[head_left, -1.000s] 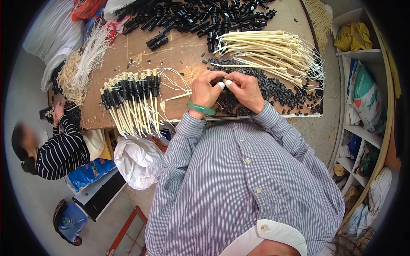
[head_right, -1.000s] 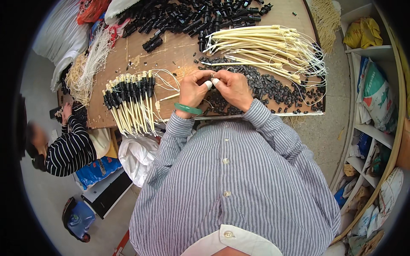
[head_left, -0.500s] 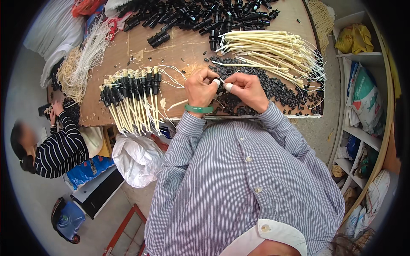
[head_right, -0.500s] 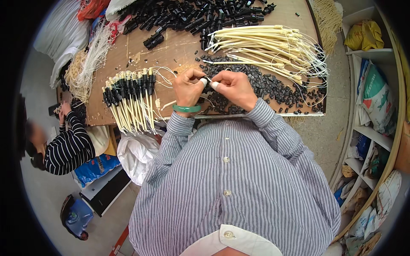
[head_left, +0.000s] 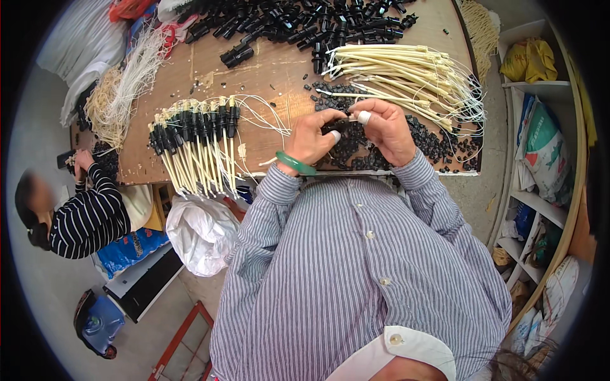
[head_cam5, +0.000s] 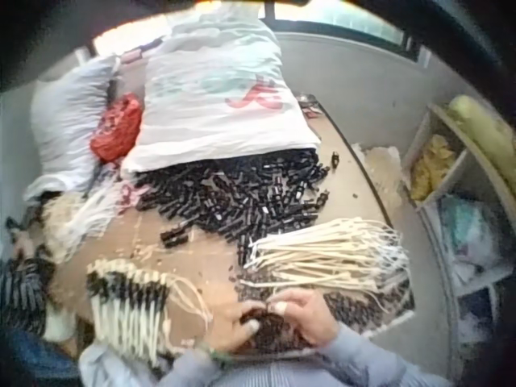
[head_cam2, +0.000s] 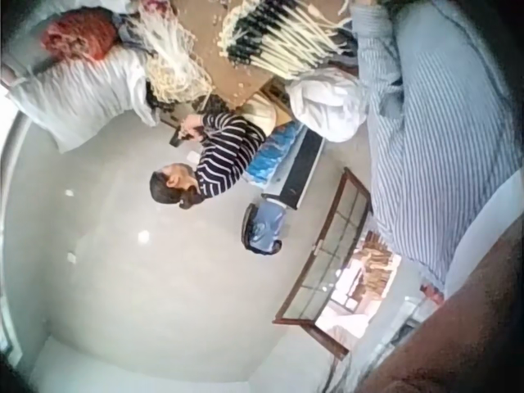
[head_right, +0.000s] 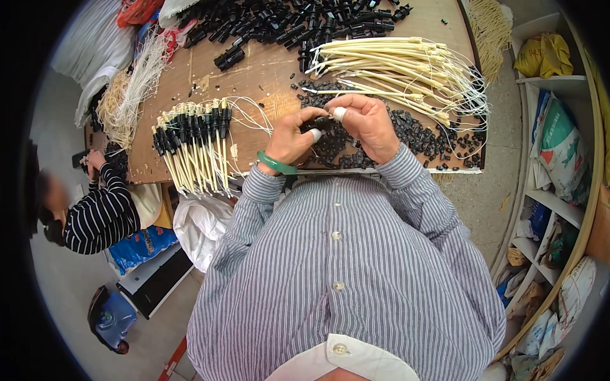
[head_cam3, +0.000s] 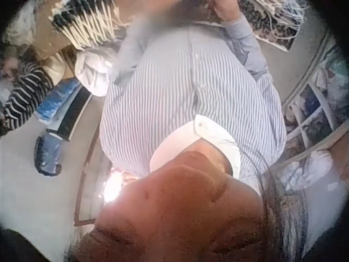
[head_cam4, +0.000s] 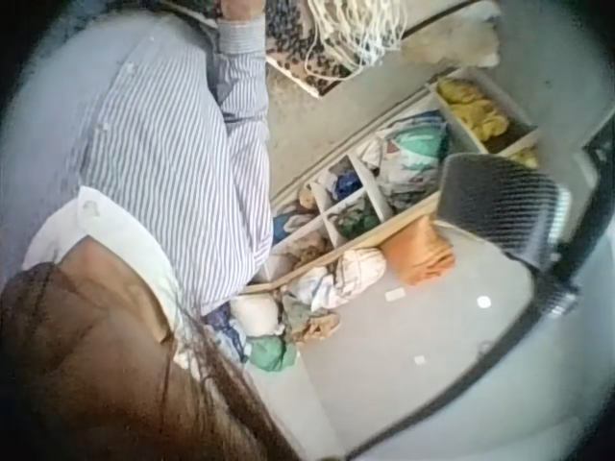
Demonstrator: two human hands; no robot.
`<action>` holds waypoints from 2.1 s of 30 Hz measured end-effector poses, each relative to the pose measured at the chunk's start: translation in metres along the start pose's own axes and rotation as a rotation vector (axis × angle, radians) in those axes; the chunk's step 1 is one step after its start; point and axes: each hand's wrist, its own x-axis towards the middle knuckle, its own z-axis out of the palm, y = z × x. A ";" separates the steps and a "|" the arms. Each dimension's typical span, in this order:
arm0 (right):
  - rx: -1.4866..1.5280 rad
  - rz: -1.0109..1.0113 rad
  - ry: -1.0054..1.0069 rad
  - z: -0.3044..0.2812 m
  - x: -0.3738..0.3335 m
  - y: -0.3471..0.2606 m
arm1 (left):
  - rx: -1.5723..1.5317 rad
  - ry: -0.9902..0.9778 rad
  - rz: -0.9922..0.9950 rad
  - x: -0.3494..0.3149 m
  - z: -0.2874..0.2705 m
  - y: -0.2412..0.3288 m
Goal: The person assembles irrigation tubes by picking up small black plastic fittings and attaching them onto the ends of tubes with strings by hand on a workbench.
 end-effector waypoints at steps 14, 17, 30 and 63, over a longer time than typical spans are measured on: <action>-0.753 -0.102 0.031 0.021 0.011 0.017 | 0.549 0.291 0.151 -0.010 -0.003 0.012; -1.053 -0.418 0.126 0.038 0.010 0.018 | 0.524 0.417 0.142 -0.018 -0.013 0.007; -0.711 -0.764 -0.147 0.074 -0.027 -0.098 | 1.070 1.022 -0.138 -0.057 -0.092 -0.055; -0.508 -1.408 -0.527 0.017 -0.008 -0.210 | 0.724 0.399 0.160 0.013 -0.065 -0.047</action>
